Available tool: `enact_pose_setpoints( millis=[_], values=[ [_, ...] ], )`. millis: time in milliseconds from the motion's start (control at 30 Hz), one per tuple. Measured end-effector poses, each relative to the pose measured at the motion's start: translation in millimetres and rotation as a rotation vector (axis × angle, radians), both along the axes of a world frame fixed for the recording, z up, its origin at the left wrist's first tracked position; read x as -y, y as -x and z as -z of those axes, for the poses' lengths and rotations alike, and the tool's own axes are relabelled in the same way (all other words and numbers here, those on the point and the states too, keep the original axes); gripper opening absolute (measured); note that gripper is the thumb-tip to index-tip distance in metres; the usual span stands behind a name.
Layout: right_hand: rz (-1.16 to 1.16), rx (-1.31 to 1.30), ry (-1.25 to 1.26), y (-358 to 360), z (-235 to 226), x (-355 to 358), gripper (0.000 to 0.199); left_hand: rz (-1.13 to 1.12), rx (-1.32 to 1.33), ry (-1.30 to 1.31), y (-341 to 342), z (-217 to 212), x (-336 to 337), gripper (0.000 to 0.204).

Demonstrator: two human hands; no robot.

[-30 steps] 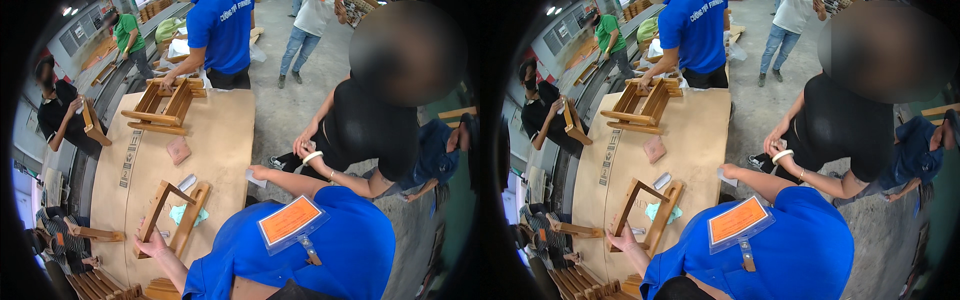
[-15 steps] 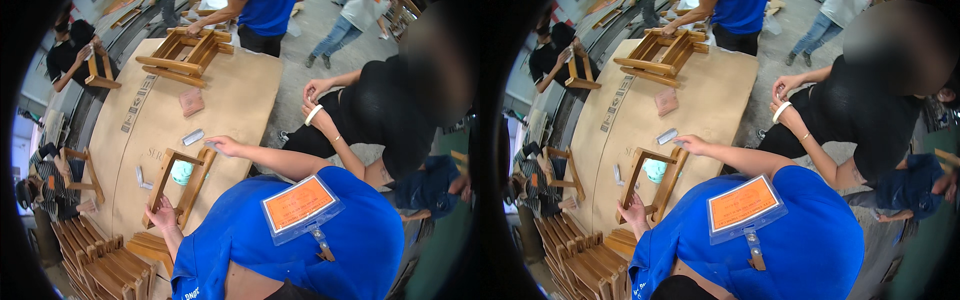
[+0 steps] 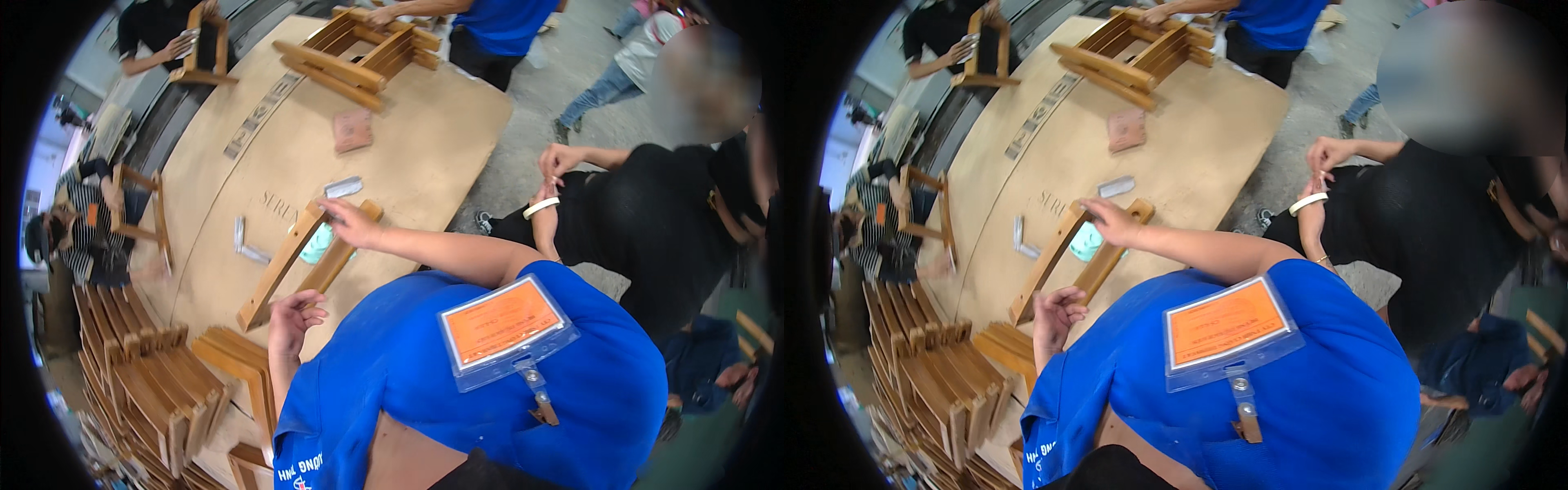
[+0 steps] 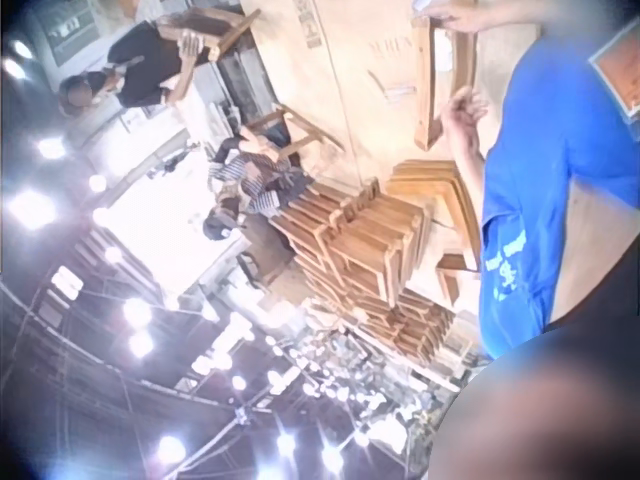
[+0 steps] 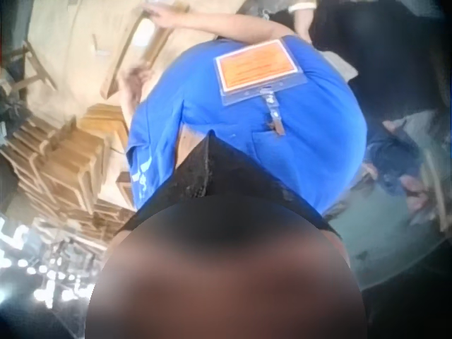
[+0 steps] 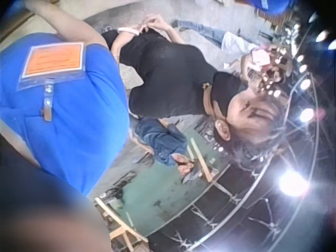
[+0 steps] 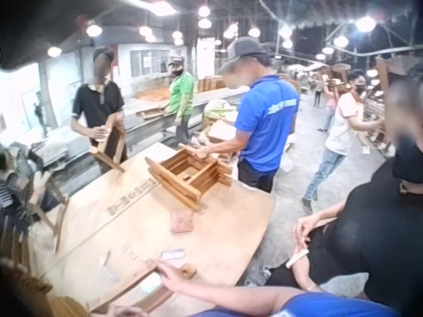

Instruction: The person wipes wooden chair parts with a cloth on a workbench, handling each piece one at a time and placing them into a stack. The person also picks up and wipes additional chair frames and legs, repeating the same wiping motion across multiple items.

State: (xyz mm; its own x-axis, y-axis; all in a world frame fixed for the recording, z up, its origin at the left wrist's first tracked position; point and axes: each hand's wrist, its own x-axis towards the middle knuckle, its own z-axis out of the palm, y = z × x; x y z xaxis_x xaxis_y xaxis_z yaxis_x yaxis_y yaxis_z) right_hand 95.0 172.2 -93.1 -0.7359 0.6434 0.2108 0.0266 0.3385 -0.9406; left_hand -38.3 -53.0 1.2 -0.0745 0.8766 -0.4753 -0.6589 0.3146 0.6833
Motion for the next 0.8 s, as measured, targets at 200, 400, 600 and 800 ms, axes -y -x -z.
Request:
enact_pose_setpoints(
  millis=[200,400,600,800],
  values=[
    [-0.002,-0.072,-0.083,-0.3,13.9,-1.5,0.056,-0.095,-2.1,-0.201,0.0,-37.4,-64.9,0.054],
    [-0.085,0.2,-0.304,-46.6,42.7,-64.6,0.043,0.336,-1.843,0.358,21.3,-11.5,-100.4,0.054],
    [-0.33,0.957,-0.953,-39.4,114.9,-92.3,0.04,0.305,-1.884,0.492,31.1,-4.3,-114.1,0.037],
    [-0.77,0.7,-1.02,-23.7,141.7,-96.2,0.047,0.253,-1.931,0.468,42.2,-6.8,-122.1,0.032]
  ],
)
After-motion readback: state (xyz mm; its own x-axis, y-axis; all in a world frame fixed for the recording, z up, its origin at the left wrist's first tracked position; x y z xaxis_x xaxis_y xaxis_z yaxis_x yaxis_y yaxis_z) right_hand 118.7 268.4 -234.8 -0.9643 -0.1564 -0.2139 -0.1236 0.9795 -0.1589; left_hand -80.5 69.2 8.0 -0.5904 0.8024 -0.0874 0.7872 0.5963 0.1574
